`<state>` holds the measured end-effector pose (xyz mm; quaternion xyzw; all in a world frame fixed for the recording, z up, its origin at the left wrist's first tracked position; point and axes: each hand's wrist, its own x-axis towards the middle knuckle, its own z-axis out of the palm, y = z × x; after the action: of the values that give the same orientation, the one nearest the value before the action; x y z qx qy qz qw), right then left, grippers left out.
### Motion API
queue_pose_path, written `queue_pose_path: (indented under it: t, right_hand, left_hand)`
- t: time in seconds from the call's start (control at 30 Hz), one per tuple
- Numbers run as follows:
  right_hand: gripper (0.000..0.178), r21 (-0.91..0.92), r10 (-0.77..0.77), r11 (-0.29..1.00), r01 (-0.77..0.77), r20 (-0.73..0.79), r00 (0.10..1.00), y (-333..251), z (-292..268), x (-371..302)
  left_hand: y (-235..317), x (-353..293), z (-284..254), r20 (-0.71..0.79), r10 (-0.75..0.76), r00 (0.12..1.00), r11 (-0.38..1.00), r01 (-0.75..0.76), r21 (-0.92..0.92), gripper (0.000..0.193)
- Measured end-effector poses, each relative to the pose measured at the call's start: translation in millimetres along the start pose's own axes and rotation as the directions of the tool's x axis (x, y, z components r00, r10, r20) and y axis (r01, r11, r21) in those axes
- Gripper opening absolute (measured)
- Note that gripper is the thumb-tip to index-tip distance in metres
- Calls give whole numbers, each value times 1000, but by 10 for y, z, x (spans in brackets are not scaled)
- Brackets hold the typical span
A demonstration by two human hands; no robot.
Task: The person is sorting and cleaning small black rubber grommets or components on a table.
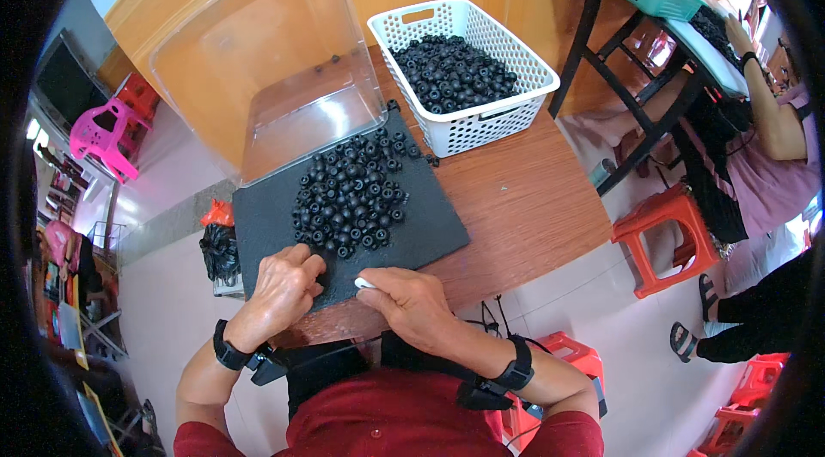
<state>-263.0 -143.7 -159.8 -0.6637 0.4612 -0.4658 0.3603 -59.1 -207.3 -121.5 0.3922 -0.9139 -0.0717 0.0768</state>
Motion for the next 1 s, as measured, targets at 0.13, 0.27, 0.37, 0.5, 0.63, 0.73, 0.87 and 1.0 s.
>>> queue_pose_path:
  t: [0.13, 0.27, 0.37, 0.5, 0.63, 0.73, 0.87, 1.0]
  right_hand:
    - [21, 141, 199, 968, -207, 65, 978, -40, -12, -3]
    - [20, 229, 278, 927, -296, 108, 954, -65, -39, 10]
    - [21, 206, 225, 948, -243, 108, 968, -62, -21, 15]
    - [21, 241, 380, 880, -410, 163, 911, -140, 7, 31]
    - [20, 193, 242, 946, -262, 122, 963, -181, 101, 4]
    - [16, 131, 44, 990, -50, 42, 998, -218, 166, 31]
    - [12, -57, -114, 992, 114, 7, 993, -306, 161, 80]
    - [11, -60, -117, 992, 114, -55, 992, -312, 228, 47]
  left_hand:
    - [6, 34, 21, -58, 9, 998, 1000, -10, -17, 21]
    - [-29, -87, 34, -63, -141, 988, 952, 118, -283, 22]
    - [-35, -199, 35, 3, -302, 953, 788, 252, -562, 23]
    - [-36, -340, 106, 257, -456, 852, 117, 344, -932, 22]
    - [83, -375, 93, 300, -406, 863, -260, 206, -943, 17]
    - [161, -408, 142, 260, -386, 885, -337, 127, -933, 20]
    - [272, -444, 136, 260, -422, 868, -395, 82, -915, 22]
    - [316, -467, 165, 207, -412, 887, -451, -1, -893, 25]
